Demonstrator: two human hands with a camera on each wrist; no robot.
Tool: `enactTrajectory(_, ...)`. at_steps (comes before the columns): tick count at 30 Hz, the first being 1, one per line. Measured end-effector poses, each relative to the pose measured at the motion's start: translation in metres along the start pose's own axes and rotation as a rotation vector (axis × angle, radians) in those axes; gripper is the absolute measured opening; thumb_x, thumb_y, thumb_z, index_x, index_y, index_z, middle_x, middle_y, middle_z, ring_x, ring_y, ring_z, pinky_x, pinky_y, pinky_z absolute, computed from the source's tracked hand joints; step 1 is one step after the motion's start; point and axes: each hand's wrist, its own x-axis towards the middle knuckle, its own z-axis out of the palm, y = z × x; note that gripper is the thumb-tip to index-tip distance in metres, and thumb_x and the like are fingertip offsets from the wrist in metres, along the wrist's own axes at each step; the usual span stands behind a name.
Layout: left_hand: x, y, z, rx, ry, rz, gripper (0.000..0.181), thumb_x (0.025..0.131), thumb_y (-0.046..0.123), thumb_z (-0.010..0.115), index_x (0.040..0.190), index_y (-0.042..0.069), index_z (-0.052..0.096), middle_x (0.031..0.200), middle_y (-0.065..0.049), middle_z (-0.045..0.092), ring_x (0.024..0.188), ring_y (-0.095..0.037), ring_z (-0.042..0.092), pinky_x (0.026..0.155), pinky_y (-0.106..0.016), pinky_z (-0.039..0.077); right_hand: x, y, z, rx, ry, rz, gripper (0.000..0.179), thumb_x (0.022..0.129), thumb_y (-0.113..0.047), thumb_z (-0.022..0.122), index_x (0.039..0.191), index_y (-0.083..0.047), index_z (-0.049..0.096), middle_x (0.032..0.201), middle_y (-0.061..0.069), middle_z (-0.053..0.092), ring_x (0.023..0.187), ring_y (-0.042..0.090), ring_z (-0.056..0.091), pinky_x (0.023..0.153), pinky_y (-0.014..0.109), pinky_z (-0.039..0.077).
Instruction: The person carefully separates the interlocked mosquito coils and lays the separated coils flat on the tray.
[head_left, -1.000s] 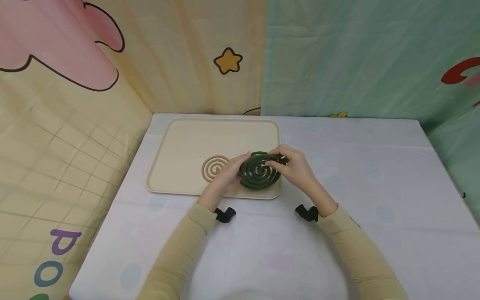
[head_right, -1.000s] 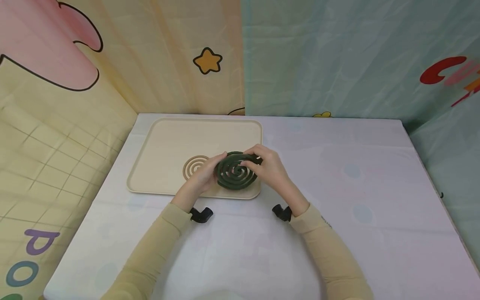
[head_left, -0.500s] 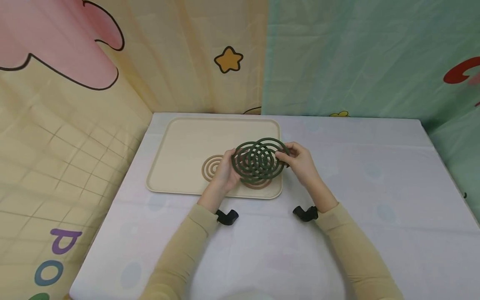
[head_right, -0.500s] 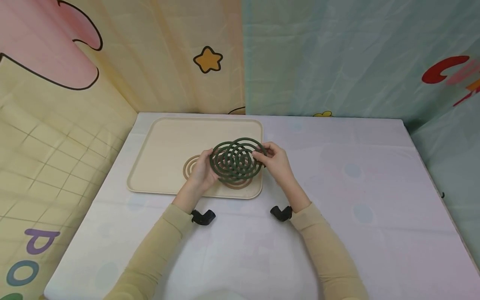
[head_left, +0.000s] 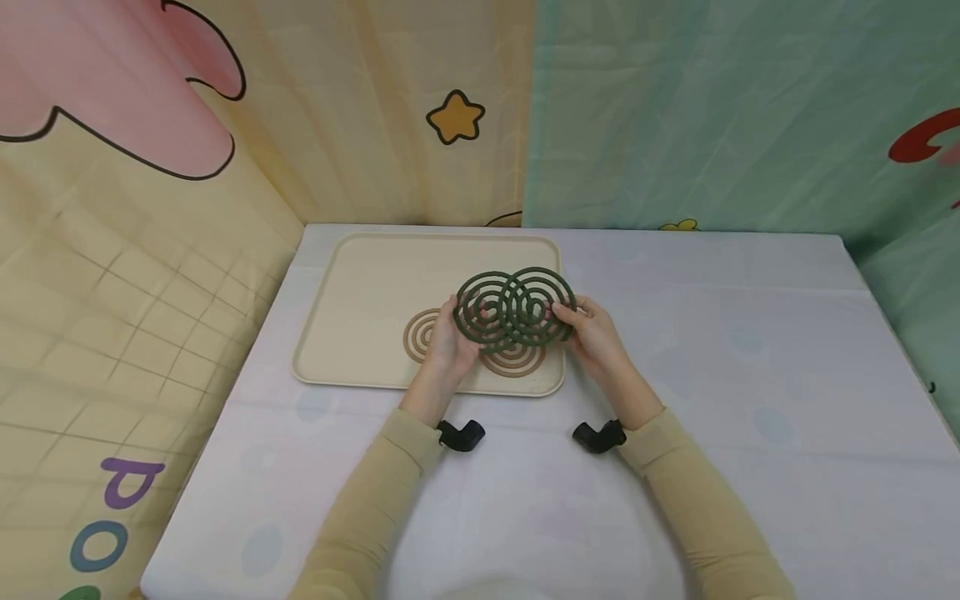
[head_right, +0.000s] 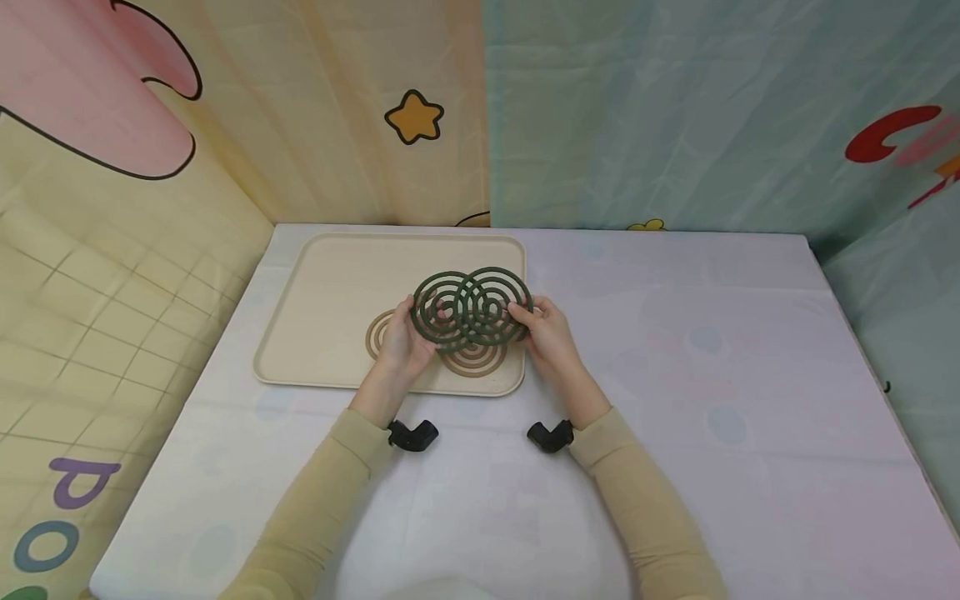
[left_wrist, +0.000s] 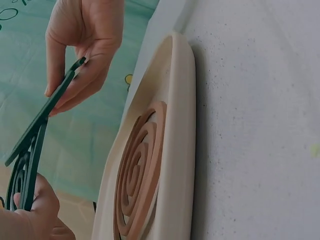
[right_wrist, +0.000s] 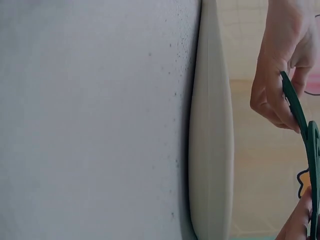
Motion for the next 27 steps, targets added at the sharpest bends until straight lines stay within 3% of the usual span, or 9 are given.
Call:
enactTrajectory(6,0.0005,-0.0019,0.0008,-0.103,0.051,0.019,0.038,0.109,0.036,0.019,0.108,0.017,0.052,0.091,0.005,0.060,0.083,-0.007,0.053,0.094,-0.032,0.046,0.0003,0.0039,0.0025,0.135,0.013,0.038,0.010,0.101,-0.005,0.052,0.105,-0.006,0.043,0.096,-0.001,0.060,0.082,0.003,0.063,0.073,0.013,0.053)
enactTrajectory(11,-0.0013,-0.0023,0.0022,-0.157,0.069,0.010,0.039,0.108,0.037,0.020,0.109,0.016,0.053,0.093,0.005,0.059,0.084,-0.008,0.053,0.096,-0.033,0.045,-0.0027,0.0044,0.0034,0.202,-0.029,0.027,0.008,0.103,-0.005,0.046,0.109,-0.006,0.041,0.097,0.001,0.064,0.084,0.006,0.068,0.077,0.016,0.055)
enactTrajectory(17,-0.0037,-0.0020,0.0042,-0.165,0.050,0.004,0.038,0.109,0.036,0.021,0.108,0.016,0.054,0.092,0.005,0.060,0.084,-0.008,0.054,0.092,-0.031,0.046,-0.0041,0.0038,0.0054,0.225,-0.031,0.040,0.010,0.103,-0.005,0.045,0.112,-0.007,0.040,0.097,0.000,0.064,0.085,0.006,0.067,0.077,0.016,0.056)
enactTrajectory(27,-0.0055,-0.0042,0.0057,-0.150,0.037,0.018,0.038,0.108,0.036,0.022,0.109,0.016,0.054,0.095,0.004,0.059,0.088,-0.010,0.053,0.097,-0.036,0.043,-0.0045,0.0049,0.0059,0.212,-0.052,0.050,0.015,0.101,-0.003,0.050,0.115,-0.005,0.044,0.095,-0.001,0.066,0.084,0.006,0.069,0.079,0.017,0.056)
